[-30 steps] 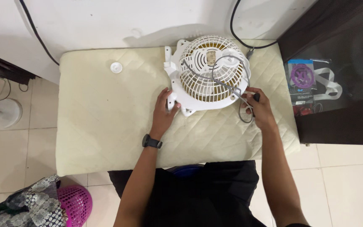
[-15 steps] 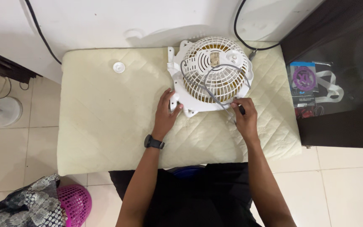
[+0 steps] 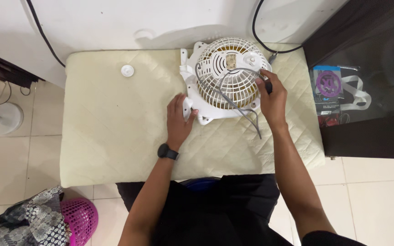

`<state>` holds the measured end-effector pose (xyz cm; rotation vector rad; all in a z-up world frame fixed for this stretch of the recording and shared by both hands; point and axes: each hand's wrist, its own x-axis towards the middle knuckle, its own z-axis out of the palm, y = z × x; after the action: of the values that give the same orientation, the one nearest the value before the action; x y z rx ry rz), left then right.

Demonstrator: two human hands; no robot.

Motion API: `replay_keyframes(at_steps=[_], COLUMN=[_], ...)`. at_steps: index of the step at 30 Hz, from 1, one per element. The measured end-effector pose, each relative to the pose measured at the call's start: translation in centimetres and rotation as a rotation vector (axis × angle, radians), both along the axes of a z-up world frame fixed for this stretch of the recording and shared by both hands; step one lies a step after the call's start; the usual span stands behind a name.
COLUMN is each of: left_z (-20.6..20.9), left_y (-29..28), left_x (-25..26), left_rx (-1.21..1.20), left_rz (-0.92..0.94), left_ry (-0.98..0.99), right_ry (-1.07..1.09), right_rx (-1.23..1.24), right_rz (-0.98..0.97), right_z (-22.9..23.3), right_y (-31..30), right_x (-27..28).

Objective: The person uses a screwdriver to remove screws from the base and rear housing of a white electric fan placed on a mattress. The fan is rotated and repositioned several times while screws are removed and set aside. The clip ends before any reassembly is shown.

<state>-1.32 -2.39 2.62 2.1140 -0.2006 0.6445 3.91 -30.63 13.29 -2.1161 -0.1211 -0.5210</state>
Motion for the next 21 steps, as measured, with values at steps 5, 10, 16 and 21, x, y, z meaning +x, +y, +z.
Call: replay_keyframes(at_steps=[5, 10, 16, 21], left_z=[4.7, 9.3, 10.7, 11.2], left_y=[-3.7, -6.7, -6.2, -2.9], left_x=[0.6, 3.2, 4.1, 6.7], left_rx=[0.062, 0.244, -0.385, -1.090], left_rz=[-0.141, -0.250, -0.262, -0.192], left_ry=[-0.107, -0.194, -0.029, -0.085], right_ry=[-0.077, -0.021, -0.172, 0.026], right_rx=[-0.082, 0.021, 0.235, 0.762], right_rz=[0.013, -0.050, -0.255, -0.546], right_z=[-0.5, -1.4, -2.3, -3.9], right_y=[-0.7, -4.3, -13.4, -17.1], right_x=[0.0, -0.4, -2.1, -3.3])
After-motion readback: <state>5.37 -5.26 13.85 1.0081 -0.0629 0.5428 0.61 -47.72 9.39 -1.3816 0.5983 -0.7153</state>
